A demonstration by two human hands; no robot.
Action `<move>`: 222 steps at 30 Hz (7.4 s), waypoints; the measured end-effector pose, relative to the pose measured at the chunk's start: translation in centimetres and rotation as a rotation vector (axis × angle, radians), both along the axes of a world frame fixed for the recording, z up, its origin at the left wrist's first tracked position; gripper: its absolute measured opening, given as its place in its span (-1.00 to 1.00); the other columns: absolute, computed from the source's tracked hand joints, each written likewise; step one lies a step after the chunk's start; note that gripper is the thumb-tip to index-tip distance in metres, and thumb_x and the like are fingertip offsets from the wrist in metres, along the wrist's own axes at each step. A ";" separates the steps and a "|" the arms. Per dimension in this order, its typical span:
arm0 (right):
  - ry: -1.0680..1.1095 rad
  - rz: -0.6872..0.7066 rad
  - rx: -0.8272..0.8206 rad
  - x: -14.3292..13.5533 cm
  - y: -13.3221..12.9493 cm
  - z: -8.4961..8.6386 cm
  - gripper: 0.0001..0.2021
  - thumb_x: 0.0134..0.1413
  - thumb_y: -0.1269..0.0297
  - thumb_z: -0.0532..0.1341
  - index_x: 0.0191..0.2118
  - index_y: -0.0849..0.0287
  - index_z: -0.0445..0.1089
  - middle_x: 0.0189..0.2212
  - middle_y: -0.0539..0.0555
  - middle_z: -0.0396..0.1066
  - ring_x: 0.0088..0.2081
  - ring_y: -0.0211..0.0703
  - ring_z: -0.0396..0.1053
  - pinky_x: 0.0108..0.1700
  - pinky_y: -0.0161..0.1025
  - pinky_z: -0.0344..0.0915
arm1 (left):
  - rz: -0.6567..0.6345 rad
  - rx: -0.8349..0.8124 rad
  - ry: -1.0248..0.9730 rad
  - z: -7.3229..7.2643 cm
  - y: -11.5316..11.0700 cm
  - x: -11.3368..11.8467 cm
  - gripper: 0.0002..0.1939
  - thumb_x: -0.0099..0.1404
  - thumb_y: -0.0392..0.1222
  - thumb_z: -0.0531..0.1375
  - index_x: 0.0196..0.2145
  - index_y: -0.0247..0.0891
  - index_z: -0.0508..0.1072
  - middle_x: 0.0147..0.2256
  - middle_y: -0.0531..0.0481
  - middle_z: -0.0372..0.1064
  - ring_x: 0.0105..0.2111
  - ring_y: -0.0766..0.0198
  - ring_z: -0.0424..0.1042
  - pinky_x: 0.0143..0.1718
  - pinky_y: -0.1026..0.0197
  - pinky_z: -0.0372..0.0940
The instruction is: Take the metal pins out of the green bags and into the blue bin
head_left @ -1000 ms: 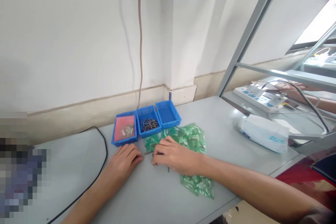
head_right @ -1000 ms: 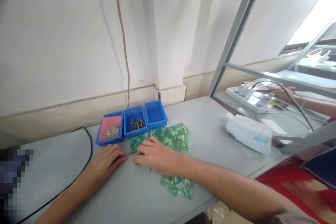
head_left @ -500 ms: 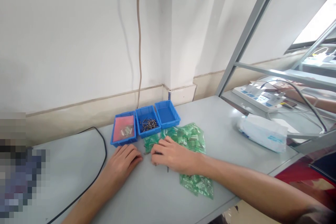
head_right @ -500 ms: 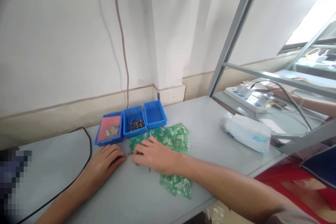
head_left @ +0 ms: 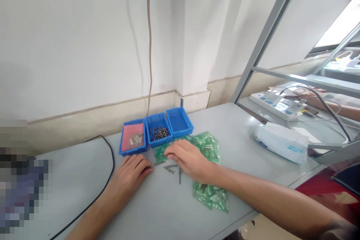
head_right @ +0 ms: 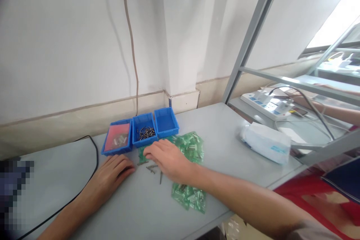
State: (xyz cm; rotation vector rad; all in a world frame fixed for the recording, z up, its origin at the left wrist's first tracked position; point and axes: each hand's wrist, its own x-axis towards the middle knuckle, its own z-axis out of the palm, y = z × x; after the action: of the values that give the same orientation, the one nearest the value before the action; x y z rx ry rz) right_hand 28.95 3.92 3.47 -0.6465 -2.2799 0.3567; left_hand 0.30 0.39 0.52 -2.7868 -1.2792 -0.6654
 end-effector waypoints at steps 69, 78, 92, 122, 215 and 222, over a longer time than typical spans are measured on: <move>0.063 -0.135 -0.196 0.2 0.0 1.0 -0.77 0.59 0.24 0.00 -0.02 0.05 0.41 -0.22 0.02 0.55 -0.23 -0.13 0.41 -0.07 -0.15 0.28 | 0.105 0.207 0.150 -1.2 0.4 0.2 -0.60 0.66 -0.03 0.01 -0.36 -0.20 0.34 -0.38 -0.01 0.33 -0.33 0.11 0.25 -0.25 0.06 0.08; 0.082 -0.146 -0.218 0.3 0.3 1.0 -0.78 0.59 0.26 0.00 0.00 0.05 0.40 -0.26 0.01 0.55 -0.22 -0.13 0.43 -0.09 -0.16 0.27 | 0.093 0.283 0.249 -0.9 0.3 0.4 -0.64 0.64 -0.10 0.05 -0.35 -0.23 0.37 -0.37 -0.05 0.32 -0.32 0.07 0.26 -0.23 0.05 0.09; 0.097 -0.157 -0.214 0.4 0.4 1.1 -0.77 0.59 0.26 -0.01 0.00 0.04 0.40 -0.26 0.02 0.55 -0.23 -0.11 0.44 -0.10 -0.15 0.28 | 0.102 0.319 0.345 -1.0 0.4 0.2 -0.66 0.62 -0.13 0.06 -0.36 -0.22 0.37 -0.37 -0.07 0.32 -0.31 0.04 0.28 -0.21 0.00 0.15; 0.158 -0.141 -0.270 0.5 0.8 0.7 -0.80 0.57 0.30 0.03 0.05 0.02 0.39 -0.21 0.02 0.53 -0.15 -0.10 0.44 -0.04 -0.14 0.29 | 0.096 0.295 0.270 -1.0 0.1 -0.1 -0.63 0.66 -0.09 0.02 -0.36 -0.21 0.31 -0.39 0.00 0.26 -0.35 0.09 0.24 -0.21 0.03 0.11; 0.701 -0.036 -1.014 0.1 2.2 1.7 -0.68 0.32 -0.04 0.32 -0.17 0.14 0.38 -0.31 -0.04 0.43 -0.47 -0.32 0.19 -0.36 -0.26 0.13 | 0.141 0.082 0.011 -0.5 -0.1 -0.4 -0.79 0.67 -0.12 -0.02 -0.04 -0.19 0.37 -0.25 -0.04 0.37 -0.24 0.09 0.36 -0.16 0.08 0.23; 0.687 -0.034 -1.014 0.1 2.1 1.8 -0.66 0.33 -0.06 0.31 -0.20 0.14 0.37 -0.37 -0.06 0.39 -0.49 -0.32 0.14 -0.37 -0.26 0.08 | 0.139 0.095 0.005 -0.6 0.0 -0.5 -0.77 0.67 -0.10 -0.01 -0.04 -0.19 0.40 -0.28 -0.01 0.38 -0.28 0.11 0.39 -0.19 0.10 0.25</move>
State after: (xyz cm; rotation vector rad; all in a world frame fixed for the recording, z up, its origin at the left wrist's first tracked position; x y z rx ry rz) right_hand 29.00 6.04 5.31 -0.8546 -1.3199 1.4987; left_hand -0.21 0.36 -0.04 -2.5942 -1.3863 -0.6913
